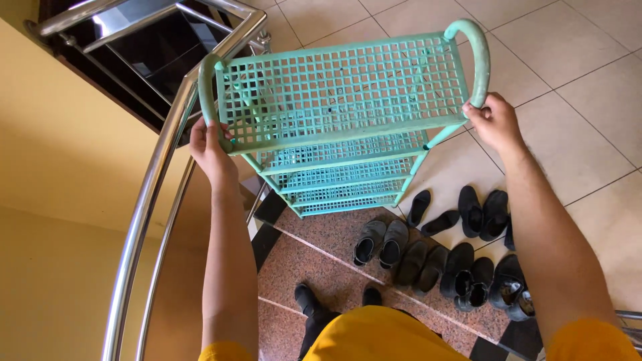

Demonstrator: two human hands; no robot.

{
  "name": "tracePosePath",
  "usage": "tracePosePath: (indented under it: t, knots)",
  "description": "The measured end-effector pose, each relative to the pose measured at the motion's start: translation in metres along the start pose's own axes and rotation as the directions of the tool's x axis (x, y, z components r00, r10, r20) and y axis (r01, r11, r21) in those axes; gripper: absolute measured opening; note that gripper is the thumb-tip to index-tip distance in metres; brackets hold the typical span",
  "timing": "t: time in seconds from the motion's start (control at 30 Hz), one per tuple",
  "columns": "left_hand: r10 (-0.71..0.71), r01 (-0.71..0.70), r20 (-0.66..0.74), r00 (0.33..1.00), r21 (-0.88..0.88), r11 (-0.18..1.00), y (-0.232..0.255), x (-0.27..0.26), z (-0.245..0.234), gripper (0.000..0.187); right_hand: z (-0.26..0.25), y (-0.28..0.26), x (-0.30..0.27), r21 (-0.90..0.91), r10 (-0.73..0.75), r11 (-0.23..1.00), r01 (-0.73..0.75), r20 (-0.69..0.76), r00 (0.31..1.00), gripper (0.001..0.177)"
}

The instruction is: Assemble a plastic tiered shoe rack by connecting the shelves and support legs

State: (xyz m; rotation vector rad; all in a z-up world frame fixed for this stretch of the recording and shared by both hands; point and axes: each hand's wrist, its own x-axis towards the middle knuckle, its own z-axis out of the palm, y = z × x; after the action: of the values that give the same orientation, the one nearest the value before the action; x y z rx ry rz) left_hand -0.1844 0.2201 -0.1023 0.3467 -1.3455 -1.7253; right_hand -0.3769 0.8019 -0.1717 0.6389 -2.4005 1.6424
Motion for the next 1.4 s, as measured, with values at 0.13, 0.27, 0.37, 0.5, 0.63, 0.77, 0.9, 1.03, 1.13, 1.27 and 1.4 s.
tracePosePath:
  t: [0.13,0.27,0.37,0.5,0.63,0.77,0.9,1.03,1.13,1.27,1.4]
  knots:
    - [0.009,-0.009,0.001,1.0,-0.009,1.0,-0.01,0.005,-0.003,0.014,0.007,0.009,0.002,0.005,-0.009,1.0,0.009,-0.002,1.0,0.021]
    - [0.005,-0.005,0.006,1.0,-0.006,1.0,-0.014,0.01,-0.006,0.015,0.01,0.01,0.002,0.014,0.016,1.0,-0.016,-0.022,1.0,0.021]
    - [0.019,-0.019,0.007,1.0,-0.005,1.0,-0.011,0.011,-0.004,0.014,0.013,0.006,0.005,0.014,0.029,0.999,-0.028,-0.023,0.999,0.022]
    - [0.029,-0.029,0.01,1.0,0.008,1.0,-0.007,0.009,-0.004,0.013,0.016,0.013,0.01,0.013,0.062,0.998,-0.062,-0.017,0.998,0.024]
    - [0.039,-0.039,0.018,0.999,0.009,0.999,-0.018,0.016,-0.007,0.014,0.018,0.003,0.016,-0.006,0.064,0.998,-0.064,-0.02,0.998,0.023]
    - [0.044,-0.045,0.034,0.998,0.039,0.998,-0.012,0.014,-0.006,0.015,0.015,0.002,0.018,-0.006,0.106,0.994,-0.106,-0.013,0.994,0.024]
    - [0.039,-0.044,0.068,0.997,0.078,0.996,-0.01,0.017,-0.004,0.016,0.017,-0.003,0.02,-0.002,0.157,0.988,-0.157,-0.008,0.988,0.027]
    - [0.045,-0.055,0.099,0.994,0.101,0.993,-0.007,0.022,0.001,0.015,0.016,0.016,0.031,-0.006,0.172,0.985,-0.172,-0.007,0.985,0.027]
    - [0.05,-0.058,0.109,0.993,0.079,0.995,-0.012,0.025,0.002,0.015,0.015,0.024,0.036,0.011,0.175,0.985,-0.175,-0.011,0.985,0.031]
    - [0.034,-0.04,0.071,0.997,0.081,0.996,-0.005,0.02,0.008,0.013,0.017,0.016,0.041,0.033,0.163,0.986,-0.162,0.001,0.987,0.027]
    - [0.028,-0.03,0.03,0.999,0.064,0.997,-0.009,0.017,0.007,0.013,0.02,0.013,0.042,0.051,0.155,0.987,-0.156,0.011,0.988,0.028]
